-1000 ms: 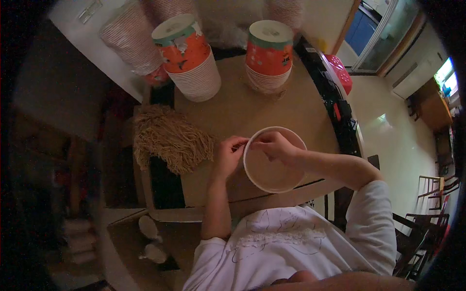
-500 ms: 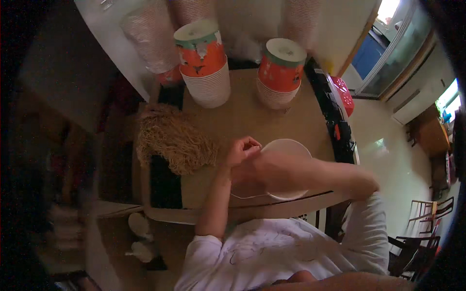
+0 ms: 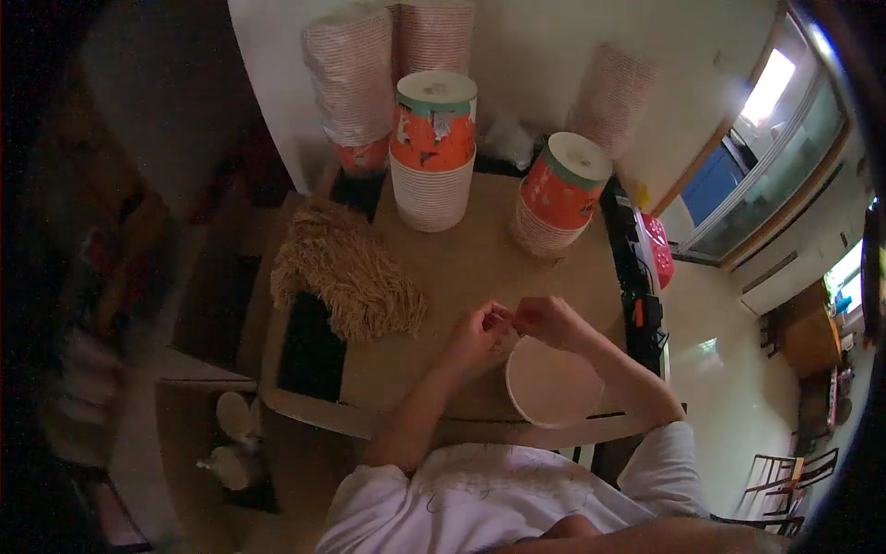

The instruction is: Tying thin strings to the handles or rims of small decorated buckets.

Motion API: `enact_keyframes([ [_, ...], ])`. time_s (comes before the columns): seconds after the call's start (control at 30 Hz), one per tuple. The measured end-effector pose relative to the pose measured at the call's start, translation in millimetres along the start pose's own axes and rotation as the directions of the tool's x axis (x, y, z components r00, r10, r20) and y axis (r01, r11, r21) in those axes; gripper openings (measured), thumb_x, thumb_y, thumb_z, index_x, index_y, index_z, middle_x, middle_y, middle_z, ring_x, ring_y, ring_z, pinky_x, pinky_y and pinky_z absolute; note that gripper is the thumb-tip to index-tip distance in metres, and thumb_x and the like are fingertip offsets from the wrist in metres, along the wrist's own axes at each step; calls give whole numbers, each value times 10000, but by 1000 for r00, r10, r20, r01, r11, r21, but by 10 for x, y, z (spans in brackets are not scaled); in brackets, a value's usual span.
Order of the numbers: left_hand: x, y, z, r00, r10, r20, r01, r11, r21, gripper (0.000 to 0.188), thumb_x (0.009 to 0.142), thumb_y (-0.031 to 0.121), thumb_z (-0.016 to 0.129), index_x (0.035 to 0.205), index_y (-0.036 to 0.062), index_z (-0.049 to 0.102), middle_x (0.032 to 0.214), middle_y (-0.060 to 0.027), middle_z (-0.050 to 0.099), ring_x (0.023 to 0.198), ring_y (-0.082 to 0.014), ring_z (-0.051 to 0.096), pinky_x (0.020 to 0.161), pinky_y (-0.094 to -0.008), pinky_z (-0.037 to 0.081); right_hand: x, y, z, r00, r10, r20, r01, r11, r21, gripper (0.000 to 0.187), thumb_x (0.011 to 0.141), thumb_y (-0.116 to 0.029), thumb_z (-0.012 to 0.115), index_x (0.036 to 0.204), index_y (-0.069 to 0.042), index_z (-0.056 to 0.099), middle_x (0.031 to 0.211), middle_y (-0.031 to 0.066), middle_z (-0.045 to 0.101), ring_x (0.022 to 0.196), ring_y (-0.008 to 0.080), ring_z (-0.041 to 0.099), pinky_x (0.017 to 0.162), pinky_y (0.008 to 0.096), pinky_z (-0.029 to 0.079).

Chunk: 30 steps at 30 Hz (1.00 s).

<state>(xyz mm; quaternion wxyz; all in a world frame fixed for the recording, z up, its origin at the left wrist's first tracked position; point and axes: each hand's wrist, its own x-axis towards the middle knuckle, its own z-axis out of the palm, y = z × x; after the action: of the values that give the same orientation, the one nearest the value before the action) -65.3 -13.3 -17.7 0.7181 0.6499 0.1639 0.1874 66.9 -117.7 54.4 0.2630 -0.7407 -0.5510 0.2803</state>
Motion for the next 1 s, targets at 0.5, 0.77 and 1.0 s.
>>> enact_keyframes([
  [0.5, -61, 254, 167, 993, -119, -18, 119, 993, 5, 167, 785, 160, 621, 737, 42, 513, 658, -26, 562, 605, -112, 547, 544, -250, 426, -54, 155, -22, 998, 62, -10, -54, 922, 383, 35, 768, -36, 562, 783, -8, 549, 714, 13, 565, 692, 72, 528, 625, 224, 439],
  [0.77, 125, -14, 141, 964, -216, 158, 255, 919, -301, 166, 786, 154, 629, 883, 30, 576, 718, -7, 575, 620, -70, 532, 549, -205, 431, -32, 324, -9, 993, 117, 27, -106, 758, 643, 45, 789, -57, 587, 815, -27, 565, 723, 2, 561, 695, 77, 529, 624, 212, 434],
  [1.0, 142, 65, 194, 973, -202, 110, 223, 947, -230, 132, 787, 147, 615, 820, 19, 610, 731, -17, 600, 608, -73, 542, 536, -213, 432, 40, 336, -165, 952, 246, -185, 18, 555, 831, 82, 768, -27, 587, 848, -38, 574, 768, 13, 556, 689, 111, 536, 618, 226, 438],
])
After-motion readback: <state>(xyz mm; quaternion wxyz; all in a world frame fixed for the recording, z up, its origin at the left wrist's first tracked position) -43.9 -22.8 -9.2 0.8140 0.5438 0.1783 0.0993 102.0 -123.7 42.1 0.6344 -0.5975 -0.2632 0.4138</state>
